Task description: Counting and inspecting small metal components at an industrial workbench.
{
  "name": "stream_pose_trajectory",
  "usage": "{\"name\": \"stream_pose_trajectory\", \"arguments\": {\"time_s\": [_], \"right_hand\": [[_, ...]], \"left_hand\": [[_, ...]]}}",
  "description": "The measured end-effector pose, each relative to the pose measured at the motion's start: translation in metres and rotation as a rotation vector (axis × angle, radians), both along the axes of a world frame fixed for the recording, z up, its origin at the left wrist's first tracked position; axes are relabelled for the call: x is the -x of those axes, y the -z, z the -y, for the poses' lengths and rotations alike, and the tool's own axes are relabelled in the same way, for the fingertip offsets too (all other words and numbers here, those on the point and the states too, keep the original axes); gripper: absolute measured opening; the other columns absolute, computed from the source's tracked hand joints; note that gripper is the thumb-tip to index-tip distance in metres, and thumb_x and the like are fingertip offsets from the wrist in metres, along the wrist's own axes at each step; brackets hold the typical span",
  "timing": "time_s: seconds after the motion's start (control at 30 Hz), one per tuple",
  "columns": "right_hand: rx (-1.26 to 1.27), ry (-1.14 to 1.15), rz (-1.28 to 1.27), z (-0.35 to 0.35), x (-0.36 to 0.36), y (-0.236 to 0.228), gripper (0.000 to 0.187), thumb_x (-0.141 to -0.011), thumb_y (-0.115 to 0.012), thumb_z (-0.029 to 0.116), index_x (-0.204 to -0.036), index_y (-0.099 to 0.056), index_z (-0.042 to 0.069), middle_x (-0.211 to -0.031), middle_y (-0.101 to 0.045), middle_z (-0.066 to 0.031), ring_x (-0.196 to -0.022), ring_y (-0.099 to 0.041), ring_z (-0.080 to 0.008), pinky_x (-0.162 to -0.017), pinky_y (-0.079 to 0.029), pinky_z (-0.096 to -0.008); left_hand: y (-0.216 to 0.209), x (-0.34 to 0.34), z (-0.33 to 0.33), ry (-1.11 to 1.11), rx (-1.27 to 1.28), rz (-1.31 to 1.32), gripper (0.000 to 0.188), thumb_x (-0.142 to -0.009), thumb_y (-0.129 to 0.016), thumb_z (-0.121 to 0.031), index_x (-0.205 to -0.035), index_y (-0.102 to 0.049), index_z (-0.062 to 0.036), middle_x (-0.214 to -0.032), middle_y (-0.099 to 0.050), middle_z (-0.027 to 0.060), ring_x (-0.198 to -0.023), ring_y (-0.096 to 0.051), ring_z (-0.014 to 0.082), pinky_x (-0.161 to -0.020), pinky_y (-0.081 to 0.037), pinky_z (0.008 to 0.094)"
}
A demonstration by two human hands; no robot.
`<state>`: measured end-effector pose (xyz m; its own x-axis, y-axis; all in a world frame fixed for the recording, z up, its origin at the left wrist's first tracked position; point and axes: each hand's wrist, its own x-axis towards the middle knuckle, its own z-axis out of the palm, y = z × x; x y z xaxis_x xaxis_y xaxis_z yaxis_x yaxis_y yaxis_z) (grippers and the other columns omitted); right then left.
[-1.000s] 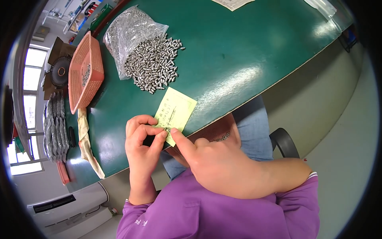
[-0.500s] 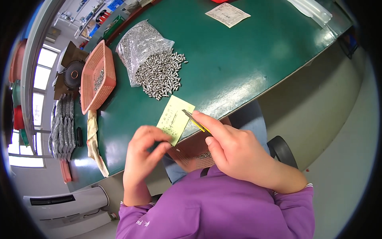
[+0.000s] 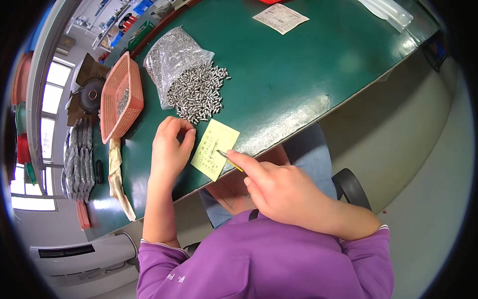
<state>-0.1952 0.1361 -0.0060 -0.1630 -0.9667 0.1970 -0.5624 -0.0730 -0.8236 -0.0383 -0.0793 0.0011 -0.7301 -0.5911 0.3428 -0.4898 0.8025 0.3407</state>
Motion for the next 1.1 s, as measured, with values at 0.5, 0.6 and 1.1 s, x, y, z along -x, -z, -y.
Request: {"name": "stream_pose_trajectory", "arguments": {"time_s": [0.5,0.6,1.1], "right_hand": [[-0.074,-0.057,-0.244,0.008,-0.018,-0.001,0.057,-0.089,-0.063,0.006,-0.145,-0.051,0.008,-0.074,-0.060,-0.0092,-0.063,-0.064,-0.0269,-0.056,-0.055,-0.0388],[-0.088,-0.069,-0.247,0.009,-0.019,-0.002,0.058,-0.088,-0.064,0.006,-0.145,-0.051,0.007,-0.074,-0.060,-0.0091,-0.063,-0.064,-0.0256,-0.055,-0.054,-0.0378],[-0.180,-0.165,-0.225,0.019,-0.008,-0.019,0.058,-0.089,-0.061,0.003,-0.145,-0.049,0.005,-0.082,-0.066,-0.0149,-0.069,-0.067,-0.0319,-0.060,-0.055,-0.0416]], "left_hand": [[0.011,-0.025,-0.060,0.046,-0.099,-0.088,0.018,-0.076,-0.078,-0.001,-0.081,-0.061,-0.0058,-0.081,-0.061,0.0071,-0.075,-0.058,0.0279,-0.067,-0.047,0.0393],[0.011,-0.026,-0.059,0.065,-0.075,-0.113,0.019,-0.075,-0.078,-0.001,-0.080,-0.060,-0.0059,-0.080,-0.060,0.0068,-0.074,-0.058,0.0277,-0.067,-0.047,0.0394],[0.005,-0.024,-0.056,0.072,-0.137,-0.095,0.017,-0.075,-0.078,-0.001,-0.078,-0.063,-0.0056,-0.080,-0.062,0.0070,-0.074,-0.059,0.0283,-0.067,-0.048,0.0383]]}}
